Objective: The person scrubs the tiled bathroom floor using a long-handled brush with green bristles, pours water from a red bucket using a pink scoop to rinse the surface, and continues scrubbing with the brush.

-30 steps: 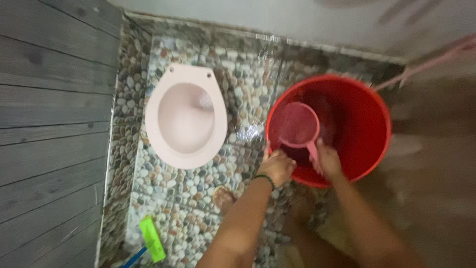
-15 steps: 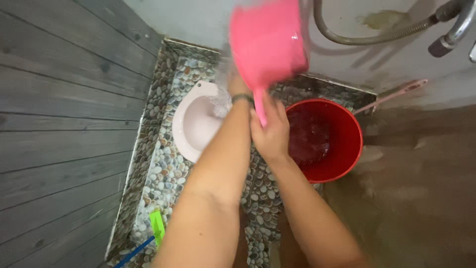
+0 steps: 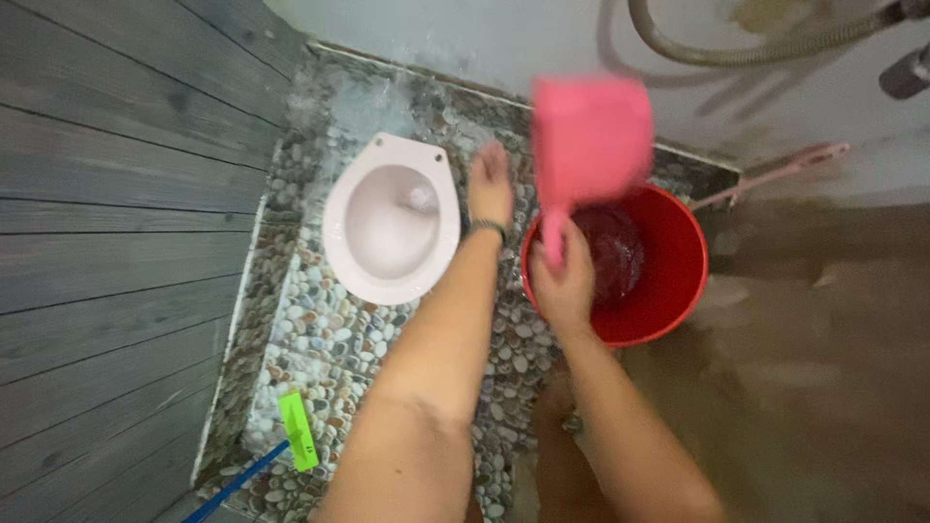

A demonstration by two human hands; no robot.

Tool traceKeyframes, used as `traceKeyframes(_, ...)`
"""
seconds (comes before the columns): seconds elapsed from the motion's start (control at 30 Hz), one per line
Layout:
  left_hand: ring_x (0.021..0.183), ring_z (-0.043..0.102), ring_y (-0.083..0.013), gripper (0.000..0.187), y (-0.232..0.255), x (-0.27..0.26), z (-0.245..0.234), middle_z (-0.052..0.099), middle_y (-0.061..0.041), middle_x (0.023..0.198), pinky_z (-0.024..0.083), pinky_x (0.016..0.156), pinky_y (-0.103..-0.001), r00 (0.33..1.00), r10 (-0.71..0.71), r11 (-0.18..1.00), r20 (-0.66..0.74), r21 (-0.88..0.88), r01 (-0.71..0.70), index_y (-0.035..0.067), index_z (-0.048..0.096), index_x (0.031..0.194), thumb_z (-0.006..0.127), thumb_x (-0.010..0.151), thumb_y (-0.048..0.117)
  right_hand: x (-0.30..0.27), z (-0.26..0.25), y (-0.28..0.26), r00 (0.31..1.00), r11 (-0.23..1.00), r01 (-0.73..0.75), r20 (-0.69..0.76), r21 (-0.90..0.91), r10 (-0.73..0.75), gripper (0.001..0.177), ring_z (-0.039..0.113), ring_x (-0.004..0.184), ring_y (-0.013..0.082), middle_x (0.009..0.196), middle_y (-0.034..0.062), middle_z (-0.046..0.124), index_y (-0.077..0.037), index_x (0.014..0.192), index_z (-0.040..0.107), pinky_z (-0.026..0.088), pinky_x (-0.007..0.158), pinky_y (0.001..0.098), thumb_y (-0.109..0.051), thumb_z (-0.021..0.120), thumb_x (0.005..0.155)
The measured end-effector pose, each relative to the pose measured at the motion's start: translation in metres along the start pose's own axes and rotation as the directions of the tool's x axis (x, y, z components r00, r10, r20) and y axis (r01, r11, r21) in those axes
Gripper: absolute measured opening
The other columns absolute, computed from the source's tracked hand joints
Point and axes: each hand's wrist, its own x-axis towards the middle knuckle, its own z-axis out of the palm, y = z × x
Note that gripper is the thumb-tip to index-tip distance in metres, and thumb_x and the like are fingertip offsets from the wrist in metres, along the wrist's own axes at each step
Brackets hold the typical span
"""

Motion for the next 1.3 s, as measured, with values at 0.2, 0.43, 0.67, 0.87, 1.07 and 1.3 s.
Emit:
traceKeyframes(0.2, 0.136, 0.049, -0.0353, 0.039, -0.043, -0.143, 0.011, 0.059, -0.015, 0.139, 0.036, 0.114, -0.05, 0.78, -0.023, 0.733, 0.625, 0.541, -0.412, 0.015, 0.056, 0.134, 0.052, 0.096, 0.022, -0.083, -0.044, 0.181, 0.686, 0.694, -0.665, 0.141, -0.277, 0.714, 0.049, 0.071, 0.088, 0.0406, 0.109, 0.0231, 0.07, -0.006, 0.135, 0.052, 0.057, 0.079, 0.0516, -0.02, 0.062, 0.089)
traceKeyframes(0.43, 0.15, 0.02, -0.0321, 0.061, -0.09, -0.191, 0.002, 0.033, -0.009, 0.16, 0.005, 0.124, -0.054, 0.628, -0.005, 0.483, 0.779, 0.551, -0.68, 0.013, 0.037, 0.151, 0.051, 0.095, 0.03, -0.085, -0.077, 0.371, 0.562, 0.449, -0.068, 0.337, -0.891, 0.755, 0.048, 0.068, 0.107, 0.0425, 0.119, 0.0268, 0.067, -0.007, 0.138, 0.05, 0.053, 0.091, 0.0542, -0.015, 0.05, 0.091)
traceKeyframes(0.67, 0.15, 0.024, -0.029, 0.066, -0.092, -0.199, -0.005, 0.032, -0.008, 0.162, 0.008, 0.124, -0.055, 0.619, 0.14, 0.497, 0.773, 0.486, -0.719, 0.014, 0.033, 0.157, 0.052, 0.095, 0.025, -0.118, 0.015, 0.408, 0.578, 0.609, -0.318, 0.361, -0.726, 0.732, 0.048, 0.065, 0.099, 0.0402, 0.112, 0.027, 0.066, -0.003, 0.115, 0.07, 0.051, 0.081, 0.049, -0.046, 0.051, 0.104)
traceKeyframes(0.87, 0.142, 0.036, -0.0356, 0.069, -0.109, -0.186, -0.005, 0.037, -0.018, 0.157, 0.018, 0.115, -0.058, 0.596, 0.307, 0.572, 0.742, 0.356, -0.739, 0.006, 0.033, 0.153, 0.056, 0.092, 0.028, -0.088, -0.026, 0.318, 0.47, 0.503, -0.863, 0.417, 0.035, 0.778, 0.049, 0.042, 0.041, 0.0165, 0.063, 0.0099, 0.053, -0.004, 0.109, 0.069, 0.033, 0.036, 0.0328, -0.048, 0.051, 0.103)
traceKeyframes(1.07, 0.074, 0.063, -0.025, 0.041, -0.17, -0.179, 0.01, 0.063, -0.007, 0.087, 0.054, 0.068, -0.035, 0.825, -0.528, 0.516, 0.202, -0.695, 0.501, 0.008, 0.057, 0.12, 0.04, 0.104, 0.043, -0.073, -0.094, 0.17, 0.726, 0.706, -0.666, 0.424, 0.241, 0.541, 0.042, 0.045, 0.05, 0.0054, 0.071, -0.0018, 0.061, -0.008, 0.135, 0.063, 0.036, 0.042, 0.0247, -0.024, 0.065, 0.096)
traceKeyframes(1.3, 0.096, 0.057, -0.0191, 0.037, -0.07, -0.146, -0.06, 0.059, -0.002, 0.11, 0.045, 0.079, -0.037, 0.755, -0.573, 0.287, 0.319, -0.785, 0.549, 0.014, 0.056, 0.124, 0.049, 0.103, 0.043, -0.041, -0.101, -0.069, 0.598, 0.431, -0.801, 0.551, 0.414, 0.582, 0.053, 0.047, 0.042, 0.006, 0.066, -0.0043, 0.057, -0.007, 0.138, 0.053, 0.043, 0.038, 0.0271, -0.005, 0.061, 0.086)
